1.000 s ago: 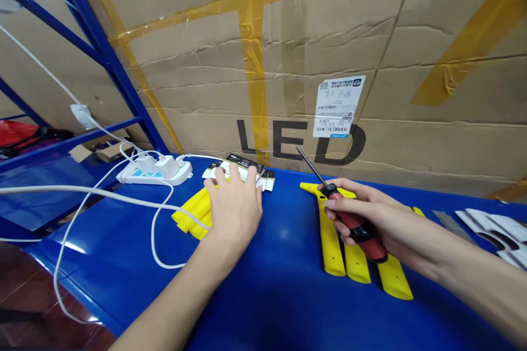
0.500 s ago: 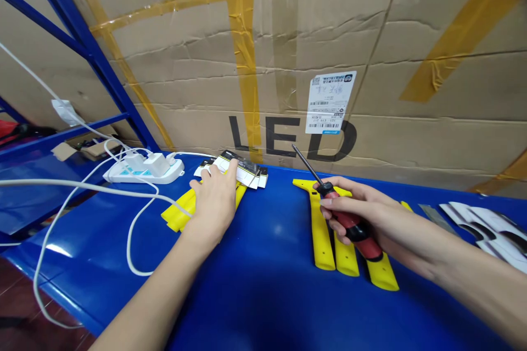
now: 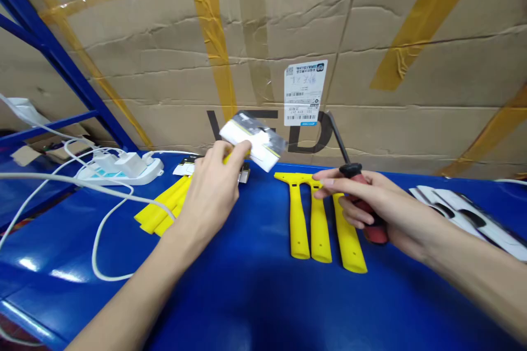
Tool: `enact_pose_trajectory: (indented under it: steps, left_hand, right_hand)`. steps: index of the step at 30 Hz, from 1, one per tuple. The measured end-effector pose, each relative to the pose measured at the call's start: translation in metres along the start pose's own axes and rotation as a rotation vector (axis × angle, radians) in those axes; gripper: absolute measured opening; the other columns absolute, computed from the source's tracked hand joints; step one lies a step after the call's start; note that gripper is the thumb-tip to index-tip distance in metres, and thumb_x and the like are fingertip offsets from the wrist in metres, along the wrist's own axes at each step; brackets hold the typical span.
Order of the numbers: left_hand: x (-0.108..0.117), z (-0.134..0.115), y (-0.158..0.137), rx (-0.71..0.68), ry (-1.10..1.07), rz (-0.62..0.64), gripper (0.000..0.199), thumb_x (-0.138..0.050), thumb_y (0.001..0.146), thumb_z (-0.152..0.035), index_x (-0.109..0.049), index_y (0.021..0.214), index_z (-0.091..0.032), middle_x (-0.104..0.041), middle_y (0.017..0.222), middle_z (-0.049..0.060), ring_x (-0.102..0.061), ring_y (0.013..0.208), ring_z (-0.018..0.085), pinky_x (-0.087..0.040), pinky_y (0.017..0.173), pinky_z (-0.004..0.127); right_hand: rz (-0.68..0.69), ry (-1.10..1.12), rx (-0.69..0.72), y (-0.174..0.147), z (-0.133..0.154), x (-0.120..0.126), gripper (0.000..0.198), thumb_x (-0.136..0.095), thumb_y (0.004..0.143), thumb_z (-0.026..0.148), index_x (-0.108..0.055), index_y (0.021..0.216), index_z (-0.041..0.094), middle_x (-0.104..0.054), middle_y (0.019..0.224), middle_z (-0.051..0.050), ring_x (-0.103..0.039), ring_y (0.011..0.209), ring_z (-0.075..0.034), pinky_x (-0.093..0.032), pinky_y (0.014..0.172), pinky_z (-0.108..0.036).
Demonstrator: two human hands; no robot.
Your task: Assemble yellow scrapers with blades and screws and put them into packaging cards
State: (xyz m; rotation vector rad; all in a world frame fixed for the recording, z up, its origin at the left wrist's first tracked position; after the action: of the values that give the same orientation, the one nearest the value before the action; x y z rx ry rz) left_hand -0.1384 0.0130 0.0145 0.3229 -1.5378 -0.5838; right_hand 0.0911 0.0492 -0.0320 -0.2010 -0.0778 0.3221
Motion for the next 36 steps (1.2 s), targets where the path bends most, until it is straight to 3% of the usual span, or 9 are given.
enact_pose_trajectory:
  steps: [3, 5, 10, 17, 22, 25, 29, 32, 36]
  left_hand:
    - [0.006, -0.039, 0.001, -0.210, -0.285, -0.060, 0.030, -0.043, 0.101, -0.016, -0.047, 0.130, -0.022, -0.060, 0.116, 0.010, -0.061, 0.104, 0.024, -0.054, 0.087, 0.039]
    - [0.008, -0.061, 0.001, -0.313, -0.381, -0.024, 0.029, -0.046, 0.101, -0.015, -0.048, 0.128, -0.023, -0.062, 0.113, 0.008, -0.063, 0.104, 0.022, -0.054, 0.088, 0.037]
    - [0.015, -0.090, 0.007, -0.457, -0.515, -0.016, 0.031, -0.057, 0.097, -0.016, -0.050, 0.126, -0.022, -0.066, 0.115, 0.006, -0.065, 0.104, 0.020, -0.055, 0.090, 0.035]
    - [0.028, -0.134, 0.020, -0.602, -0.602, -0.002, 0.034, -0.054, 0.096, -0.015, -0.061, 0.128, -0.023, -0.049, 0.137, 0.012, -0.064, 0.084, 0.012, -0.058, 0.086, 0.035]
    - [0.024, -0.168, 0.024, -0.688, -0.643, 0.142, 0.044, -0.068, 0.086, -0.028, -0.060, 0.128, -0.015, -0.029, 0.160, 0.023, -0.053, 0.130, 0.031, -0.051, 0.102, 0.043]
    - [0.015, -0.186, 0.028, -0.757, -0.556, 0.217, 0.062, -0.080, 0.077, -0.037, -0.055, 0.130, -0.017, -0.017, 0.164, 0.026, -0.044, 0.140, 0.037, -0.050, 0.103, 0.047]
    - [0.008, -0.202, 0.038, -0.769, -0.438, 0.262, 0.062, -0.080, 0.075, -0.027, -0.054, 0.130, -0.021, -0.043, 0.147, 0.019, -0.056, 0.121, 0.032, -0.053, 0.093, 0.042]
    - [0.010, -0.202, 0.049, -0.710, -0.358, 0.240, 0.069, -0.076, 0.075, -0.037, -0.051, 0.136, -0.019, -0.056, 0.126, 0.014, -0.058, 0.106, 0.030, -0.052, 0.088, 0.042]
    - [0.008, -0.184, 0.065, -0.575, -0.316, 0.281, 0.081, -0.075, 0.072, -0.056, -0.047, 0.140, -0.022, -0.061, 0.119, 0.011, -0.056, 0.108, 0.031, -0.049, 0.092, 0.044]
  right_hand:
    - [0.026, -0.007, 0.043, 0.001, 0.003, 0.012, 0.044, -0.070, 0.080, 0.062, -0.066, 0.074, 0.019, -0.035, 0.039, 0.007, -0.036, 0.041, -0.009, -0.024, 0.038, -0.021]
    - [0.070, 0.002, 0.061, -0.002, 0.004, 0.019, 0.048, -0.071, 0.080, 0.062, -0.057, 0.063, 0.020, -0.035, 0.037, 0.006, -0.037, 0.041, -0.009, -0.027, 0.040, -0.021]
    - [-0.040, 0.006, 0.072, -0.018, 0.004, 0.053, 0.037, -0.085, 0.071, 0.048, -0.064, 0.087, 0.022, -0.038, 0.039, 0.011, -0.031, 0.038, -0.006, -0.028, 0.040, -0.020]
    - [-0.025, -0.047, 0.116, -0.044, 0.005, 0.089, 0.034, -0.088, 0.065, 0.041, -0.063, 0.073, 0.020, -0.045, 0.038, 0.008, -0.040, 0.039, -0.007, -0.033, 0.043, -0.020]
    - [-0.059, -0.093, 0.137, -0.057, 0.001, 0.119, 0.033, -0.087, 0.066, 0.042, -0.064, 0.070, 0.019, -0.046, 0.038, 0.007, -0.042, 0.039, -0.008, -0.030, 0.040, -0.019]
    - [-0.063, -0.139, 0.134, -0.061, -0.006, 0.133, 0.037, -0.087, 0.066, 0.044, -0.059, 0.063, 0.019, -0.048, 0.039, 0.005, -0.040, 0.037, -0.008, -0.027, 0.035, -0.018]
    - [-0.094, -0.146, 0.158, -0.065, -0.008, 0.146, 0.039, -0.087, 0.066, 0.044, -0.058, 0.061, 0.018, -0.048, 0.039, 0.005, -0.039, 0.037, -0.007, -0.028, 0.036, -0.018]
    - [-0.158, -0.065, 0.191, -0.068, -0.005, 0.162, 0.038, -0.088, 0.064, 0.043, -0.060, 0.064, 0.018, -0.046, 0.038, 0.007, -0.041, 0.038, -0.008, -0.033, 0.039, -0.019]
    - [-0.268, -0.087, 0.221, -0.076, -0.004, 0.206, 0.038, -0.090, 0.060, 0.043, -0.062, 0.067, 0.018, -0.046, 0.037, 0.007, -0.036, 0.036, -0.006, -0.029, 0.038, -0.019]
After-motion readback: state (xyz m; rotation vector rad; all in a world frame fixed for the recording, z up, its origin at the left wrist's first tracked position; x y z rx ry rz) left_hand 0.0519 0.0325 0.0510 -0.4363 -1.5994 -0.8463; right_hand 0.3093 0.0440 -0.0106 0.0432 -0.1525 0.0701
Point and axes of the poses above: each hand's wrist, its own y-axis towards the middle knuckle, its own x-axis out of the back of the hand, z = x × y, the point moved 6 cm from there along y, towards the middle knuckle
